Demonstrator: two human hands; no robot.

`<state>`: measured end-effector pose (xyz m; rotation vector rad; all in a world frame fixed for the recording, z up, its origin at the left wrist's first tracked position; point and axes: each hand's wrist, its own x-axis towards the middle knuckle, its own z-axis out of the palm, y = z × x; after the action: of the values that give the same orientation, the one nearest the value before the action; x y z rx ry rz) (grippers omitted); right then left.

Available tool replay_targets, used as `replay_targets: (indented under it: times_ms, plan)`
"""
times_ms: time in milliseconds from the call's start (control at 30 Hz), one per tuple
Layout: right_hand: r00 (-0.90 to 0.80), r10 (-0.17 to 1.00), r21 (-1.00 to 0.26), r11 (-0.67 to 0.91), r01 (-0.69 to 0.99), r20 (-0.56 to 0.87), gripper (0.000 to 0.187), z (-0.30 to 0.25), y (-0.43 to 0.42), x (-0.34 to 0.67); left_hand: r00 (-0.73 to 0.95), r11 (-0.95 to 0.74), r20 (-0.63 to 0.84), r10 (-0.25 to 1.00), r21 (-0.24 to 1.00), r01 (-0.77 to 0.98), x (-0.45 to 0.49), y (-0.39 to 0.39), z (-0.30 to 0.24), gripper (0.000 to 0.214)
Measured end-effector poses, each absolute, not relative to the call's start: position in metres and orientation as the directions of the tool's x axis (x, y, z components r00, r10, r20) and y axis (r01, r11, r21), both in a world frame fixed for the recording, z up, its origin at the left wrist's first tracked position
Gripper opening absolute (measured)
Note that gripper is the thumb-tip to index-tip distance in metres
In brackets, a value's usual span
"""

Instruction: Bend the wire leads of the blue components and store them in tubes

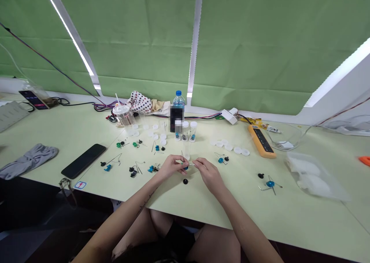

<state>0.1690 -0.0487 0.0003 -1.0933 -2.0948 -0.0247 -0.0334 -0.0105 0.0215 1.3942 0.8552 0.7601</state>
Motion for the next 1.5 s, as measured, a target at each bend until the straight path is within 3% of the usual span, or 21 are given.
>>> replay_targets:
  times_ms: [233,400,500,600,833,1100,1233,1400,1500]
  plan:
    - [-0.324,0.733,-0.385,0.618,0.686,0.598,0.029,0.0,-0.05,0.169,0.493,0.052,-0.04,0.869,0.999,-0.009,-0.031,-0.009,0.014,0.03]
    - [-0.187,0.856,-0.642,0.491,0.589,0.483,0.025,0.006,-0.054,0.164,0.468,-0.011,0.043,0.883,0.997,-0.072,-0.03,-0.01,0.016,0.023]
    - [-0.127,0.925,-0.81,0.376,0.451,0.359,0.023,0.007,-0.054,0.161,0.45,0.0,0.03,0.893,0.998,-0.068,-0.03,-0.011,0.018,0.022]
    - [-0.104,0.949,-0.889,0.317,0.33,0.299,0.023,0.004,-0.051,0.161,0.433,0.056,-0.02,0.901,0.996,-0.071,-0.029,-0.01,0.018,0.023]
    - [-0.154,0.903,-0.847,0.429,0.315,0.4,0.021,0.004,-0.05,0.163,0.431,0.116,-0.051,0.901,0.985,-0.125,-0.028,-0.009,0.015,0.022]
    - [-0.328,0.795,-0.656,0.607,0.449,0.511,0.03,0.006,-0.051,0.166,0.42,0.092,-0.024,0.907,0.986,-0.142,-0.029,-0.008,0.016,0.025]
    - [-0.23,0.853,-0.708,0.518,0.48,0.469,0.029,0.003,-0.053,0.167,0.441,0.093,-0.034,0.897,0.989,-0.112,-0.027,-0.009,0.011,0.023]
    - [-0.131,0.959,-0.904,0.281,0.322,0.251,0.039,0.008,-0.053,0.163,0.455,0.06,-0.03,0.89,0.997,-0.051,-0.027,-0.013,0.012,0.023]
    - [-0.108,0.974,-0.932,0.221,0.287,0.198,0.041,0.011,-0.052,0.163,0.468,0.018,-0.002,0.884,0.999,-0.03,-0.028,-0.015,0.013,0.021]
